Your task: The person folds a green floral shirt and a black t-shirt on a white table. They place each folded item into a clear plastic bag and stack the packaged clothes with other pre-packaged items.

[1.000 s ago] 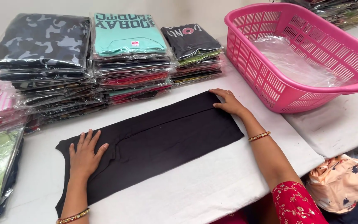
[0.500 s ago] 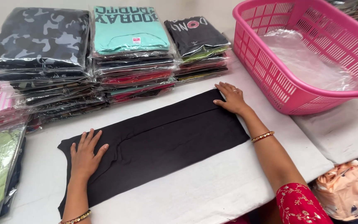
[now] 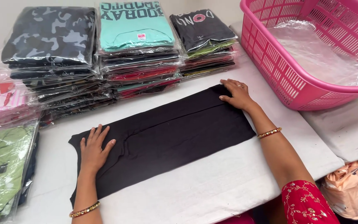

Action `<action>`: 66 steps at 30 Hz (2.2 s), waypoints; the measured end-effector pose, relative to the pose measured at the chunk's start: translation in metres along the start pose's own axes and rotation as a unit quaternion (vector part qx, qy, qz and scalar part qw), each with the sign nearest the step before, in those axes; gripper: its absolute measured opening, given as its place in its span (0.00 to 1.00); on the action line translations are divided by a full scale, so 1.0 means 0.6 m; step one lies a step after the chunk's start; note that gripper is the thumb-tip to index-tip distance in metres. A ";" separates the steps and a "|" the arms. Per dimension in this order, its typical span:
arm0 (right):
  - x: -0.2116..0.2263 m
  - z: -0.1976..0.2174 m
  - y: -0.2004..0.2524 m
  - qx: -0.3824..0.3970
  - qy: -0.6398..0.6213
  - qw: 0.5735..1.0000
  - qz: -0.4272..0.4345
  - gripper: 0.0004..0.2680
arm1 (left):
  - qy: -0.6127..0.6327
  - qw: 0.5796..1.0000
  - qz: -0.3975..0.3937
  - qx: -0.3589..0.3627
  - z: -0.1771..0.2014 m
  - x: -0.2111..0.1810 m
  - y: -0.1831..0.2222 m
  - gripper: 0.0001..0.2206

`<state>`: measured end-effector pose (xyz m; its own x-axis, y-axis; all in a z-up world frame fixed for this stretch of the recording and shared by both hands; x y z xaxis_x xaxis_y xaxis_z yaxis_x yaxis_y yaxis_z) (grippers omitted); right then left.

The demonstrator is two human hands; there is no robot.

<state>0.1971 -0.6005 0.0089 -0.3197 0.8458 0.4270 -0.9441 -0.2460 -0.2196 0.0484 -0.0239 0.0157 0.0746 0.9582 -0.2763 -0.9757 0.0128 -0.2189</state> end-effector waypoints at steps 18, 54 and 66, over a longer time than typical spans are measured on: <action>-0.004 -0.020 -0.001 0.006 0.044 0.999 0.011 0.24 | -0.001 1.000 0.012 0.011 -0.006 0.002 0.004 0.29; 0.081 0.101 0.053 0.051 -0.069 0.996 0.040 0.04 | -0.012 0.999 -0.031 -0.006 0.006 -0.017 0.017 0.28; 0.007 0.051 0.032 -0.061 -0.037 0.997 -0.043 0.18 | -0.039 0.986 -0.159 0.039 0.016 -0.261 -0.019 0.33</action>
<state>0.1750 -0.6161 0.0336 -0.2468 0.8235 0.5108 -0.9529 -0.1104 -0.2825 0.0455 -0.1717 0.0703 0.3662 0.9213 -0.1310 -0.9185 0.3353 -0.2095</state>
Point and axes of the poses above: each hand's wrist, its own y-axis away from the middle knuckle, its own z-axis out of the back of the hand, x = y × z, the point moved 9 cm from there along -y, towards the middle knuckle, and after that the axes turned 1 degree about -x, right-handed, at the moved point
